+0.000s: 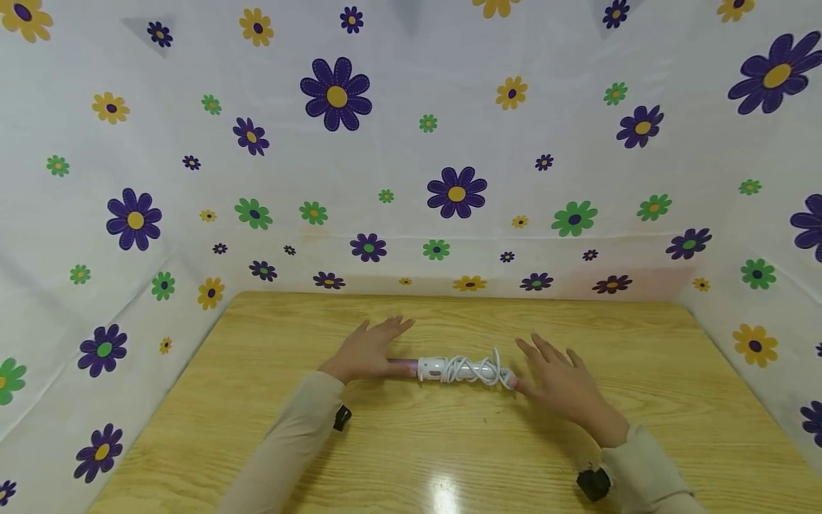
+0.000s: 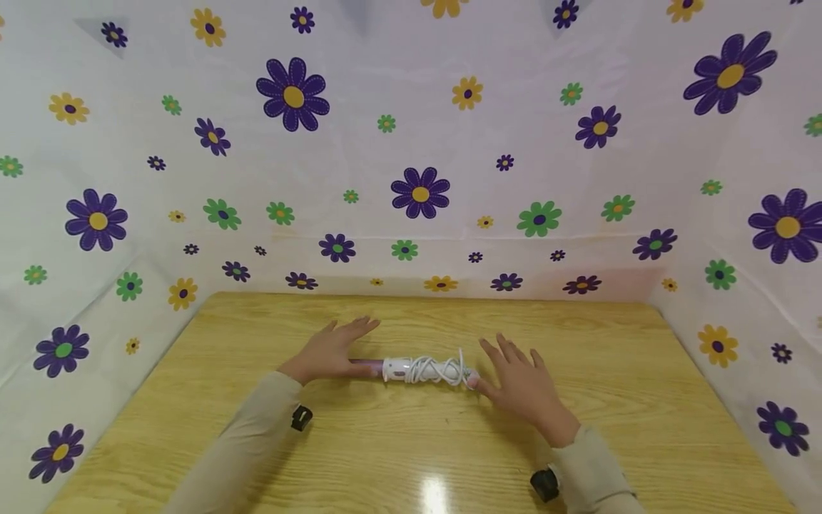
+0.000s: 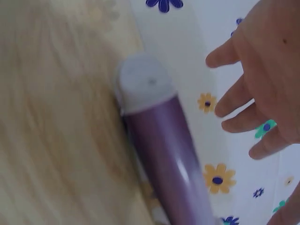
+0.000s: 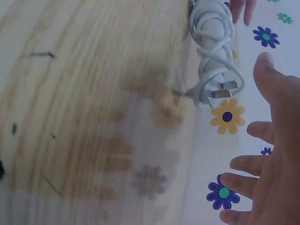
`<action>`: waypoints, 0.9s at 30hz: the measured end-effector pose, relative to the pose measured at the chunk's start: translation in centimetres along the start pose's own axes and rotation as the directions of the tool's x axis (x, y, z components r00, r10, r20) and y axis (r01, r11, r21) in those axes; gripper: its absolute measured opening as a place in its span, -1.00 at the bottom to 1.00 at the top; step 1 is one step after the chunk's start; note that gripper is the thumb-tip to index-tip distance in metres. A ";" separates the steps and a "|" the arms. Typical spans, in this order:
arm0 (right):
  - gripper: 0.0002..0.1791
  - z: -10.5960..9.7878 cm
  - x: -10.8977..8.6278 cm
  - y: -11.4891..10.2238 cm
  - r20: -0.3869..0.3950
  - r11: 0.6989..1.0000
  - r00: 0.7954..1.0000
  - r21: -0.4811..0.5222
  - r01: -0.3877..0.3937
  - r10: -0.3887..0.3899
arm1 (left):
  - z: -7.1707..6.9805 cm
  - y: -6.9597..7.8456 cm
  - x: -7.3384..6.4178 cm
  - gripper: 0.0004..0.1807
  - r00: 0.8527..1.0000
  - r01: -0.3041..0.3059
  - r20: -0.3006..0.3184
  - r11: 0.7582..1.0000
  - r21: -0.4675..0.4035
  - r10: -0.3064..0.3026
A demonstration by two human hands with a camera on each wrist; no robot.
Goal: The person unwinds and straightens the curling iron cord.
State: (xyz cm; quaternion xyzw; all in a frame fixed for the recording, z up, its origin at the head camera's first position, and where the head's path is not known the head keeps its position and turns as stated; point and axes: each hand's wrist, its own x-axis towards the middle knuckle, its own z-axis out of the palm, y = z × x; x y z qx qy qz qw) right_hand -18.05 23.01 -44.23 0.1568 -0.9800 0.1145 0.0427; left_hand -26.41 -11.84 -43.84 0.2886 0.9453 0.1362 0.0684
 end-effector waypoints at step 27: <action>-0.55 2.1 0.4 0.7 0.236 0.706 0.969 0.674 -0.217 0.072 | 2.5 0.2 1.3 -0.36 0.981 0.080 0.192 0.902 -0.424 0.003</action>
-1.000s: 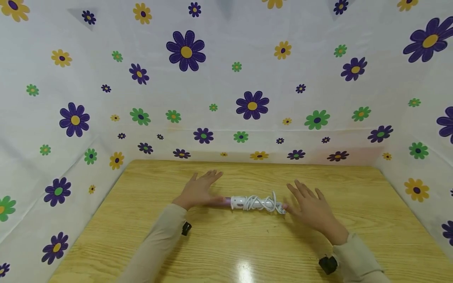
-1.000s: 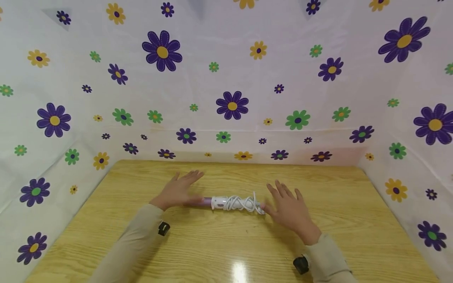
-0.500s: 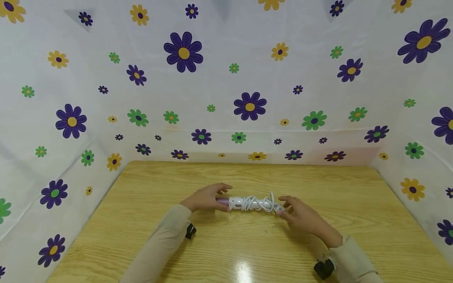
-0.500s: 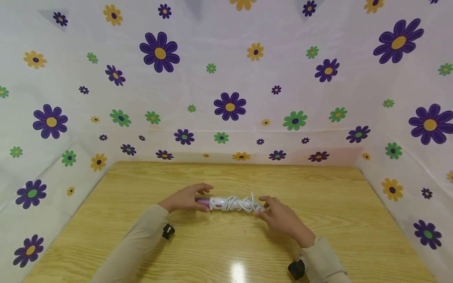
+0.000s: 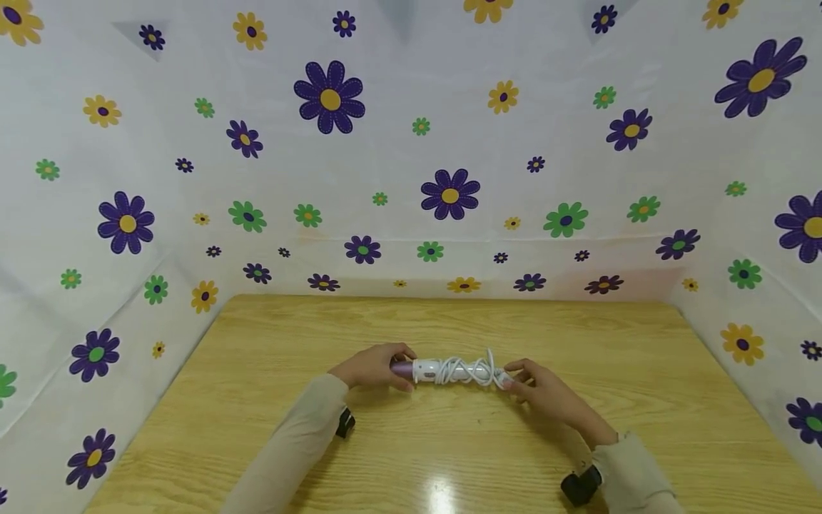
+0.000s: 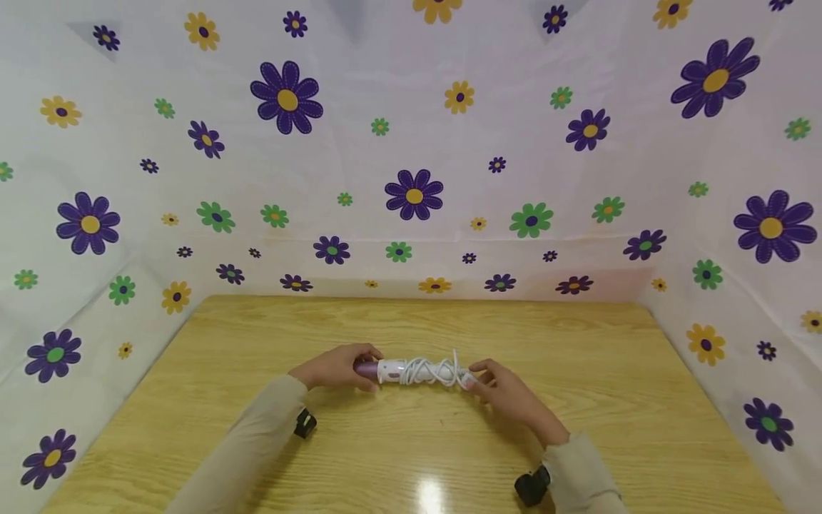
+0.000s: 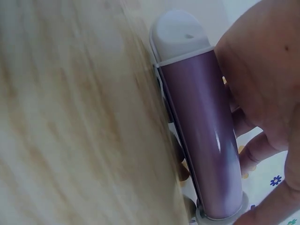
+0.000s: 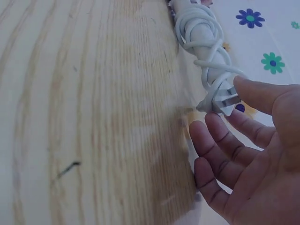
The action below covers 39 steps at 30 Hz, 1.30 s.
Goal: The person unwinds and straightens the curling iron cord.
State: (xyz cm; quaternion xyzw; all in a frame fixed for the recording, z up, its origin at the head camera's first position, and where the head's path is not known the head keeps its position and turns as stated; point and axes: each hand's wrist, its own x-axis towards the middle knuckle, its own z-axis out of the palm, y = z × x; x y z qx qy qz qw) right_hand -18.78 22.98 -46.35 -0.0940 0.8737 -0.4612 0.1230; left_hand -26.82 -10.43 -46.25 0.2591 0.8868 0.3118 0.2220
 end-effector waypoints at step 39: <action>-0.76 1.1 0.2 0.4 -0.099 1.000 0.995 0.013 -0.011 0.013 | -0.3 0.0 0.6 -0.66 0.999 -0.038 0.009 0.997 0.065 0.038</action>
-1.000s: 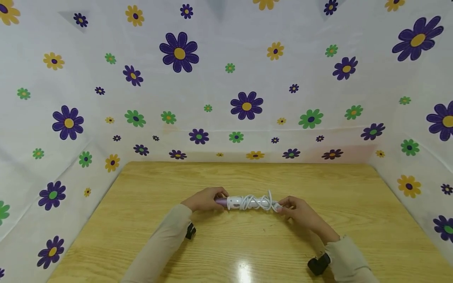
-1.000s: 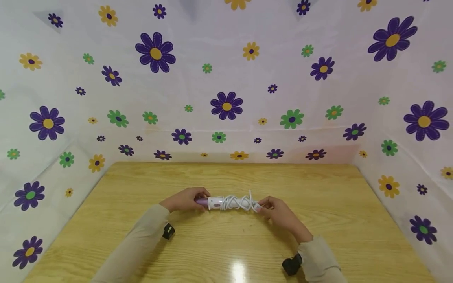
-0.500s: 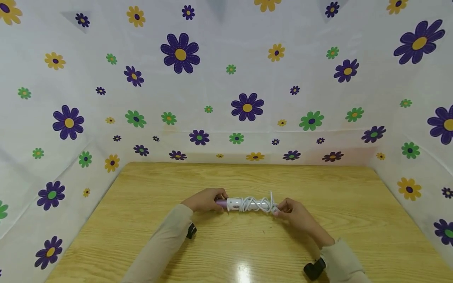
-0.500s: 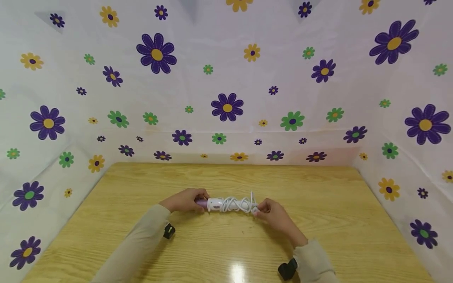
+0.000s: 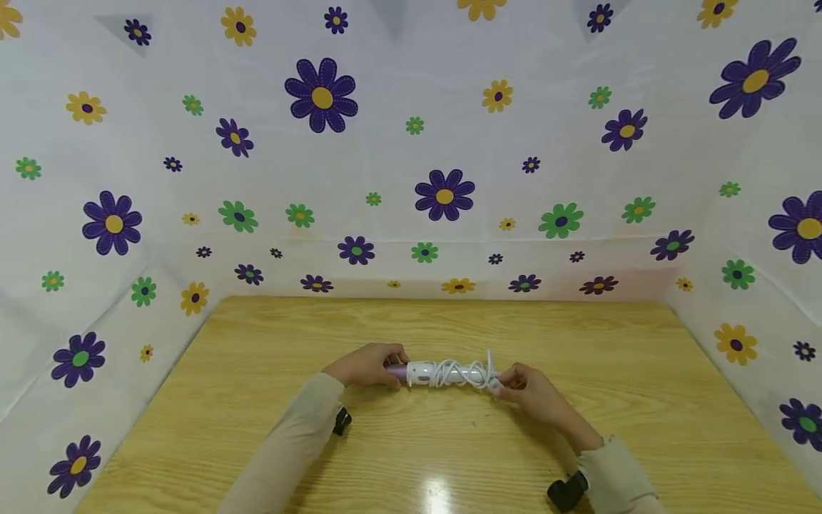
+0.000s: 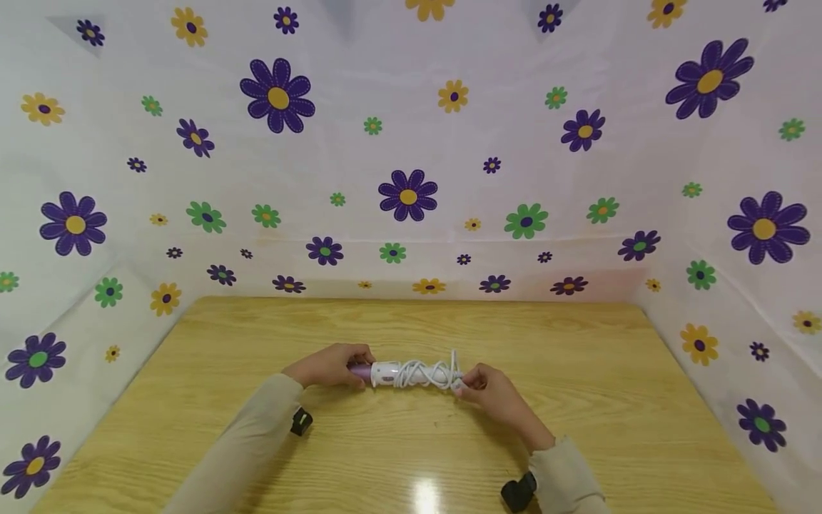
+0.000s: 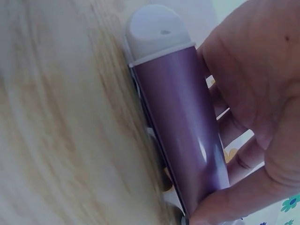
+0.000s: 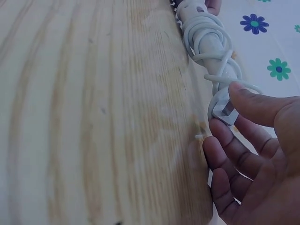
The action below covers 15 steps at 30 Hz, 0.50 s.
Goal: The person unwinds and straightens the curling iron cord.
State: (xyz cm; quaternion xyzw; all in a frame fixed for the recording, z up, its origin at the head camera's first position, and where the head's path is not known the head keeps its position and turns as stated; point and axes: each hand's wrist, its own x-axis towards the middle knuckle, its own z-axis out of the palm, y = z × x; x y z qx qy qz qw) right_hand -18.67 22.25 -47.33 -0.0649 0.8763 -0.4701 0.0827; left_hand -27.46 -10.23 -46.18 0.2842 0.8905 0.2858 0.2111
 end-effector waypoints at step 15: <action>-0.78 0.7 0.0 -0.9 -0.102 0.997 0.993 0.035 -0.063 0.067 | -0.3 1.7 -0.9 -0.67 0.999 -0.029 -0.013 0.990 0.140 0.031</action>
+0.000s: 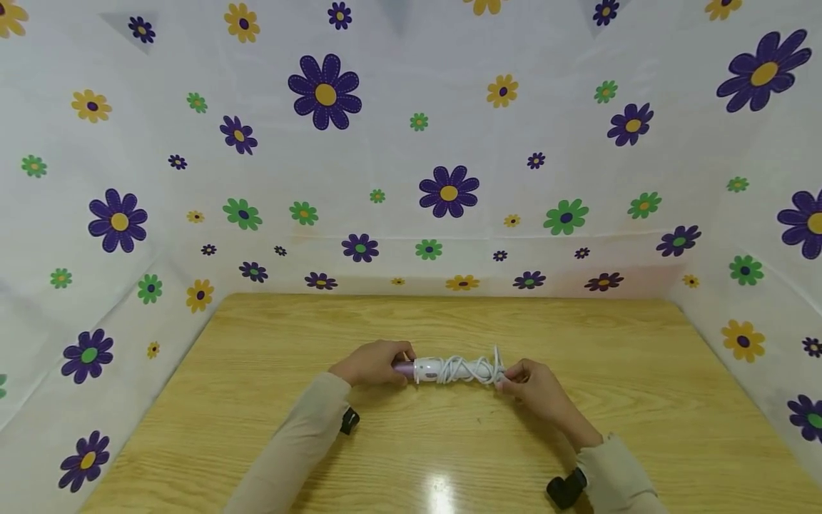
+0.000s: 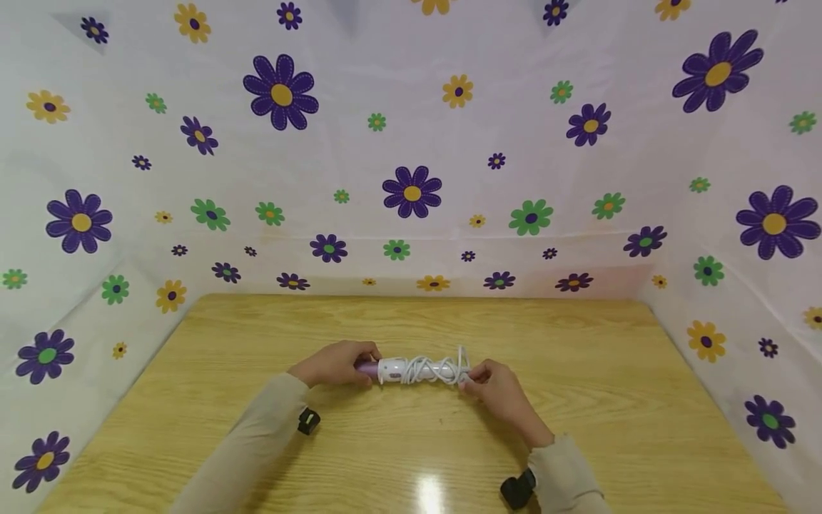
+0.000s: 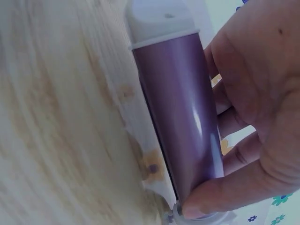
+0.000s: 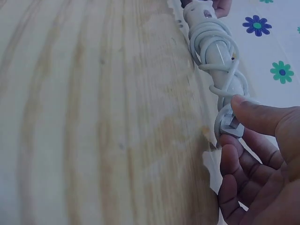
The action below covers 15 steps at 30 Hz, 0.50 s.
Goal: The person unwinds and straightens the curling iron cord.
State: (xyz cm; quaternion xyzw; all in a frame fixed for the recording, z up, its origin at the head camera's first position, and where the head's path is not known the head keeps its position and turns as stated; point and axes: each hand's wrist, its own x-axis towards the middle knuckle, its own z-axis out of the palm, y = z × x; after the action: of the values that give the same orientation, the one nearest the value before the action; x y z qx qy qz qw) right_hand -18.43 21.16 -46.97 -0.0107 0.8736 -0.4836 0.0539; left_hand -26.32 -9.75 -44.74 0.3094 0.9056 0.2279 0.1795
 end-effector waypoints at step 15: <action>-0.75 -0.5 1.0 0.2 0.096 1.000 0.995 -0.008 0.011 -0.010 | -0.5 -0.7 0.5 -0.66 0.997 0.071 0.024 0.997 0.002 -0.071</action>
State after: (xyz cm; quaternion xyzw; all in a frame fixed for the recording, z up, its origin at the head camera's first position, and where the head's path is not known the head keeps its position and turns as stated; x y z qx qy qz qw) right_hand -19.42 21.60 -46.95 -0.0387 0.8719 -0.4791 0.0931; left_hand -27.26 -10.02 -44.82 0.2800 0.9139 0.2170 0.1984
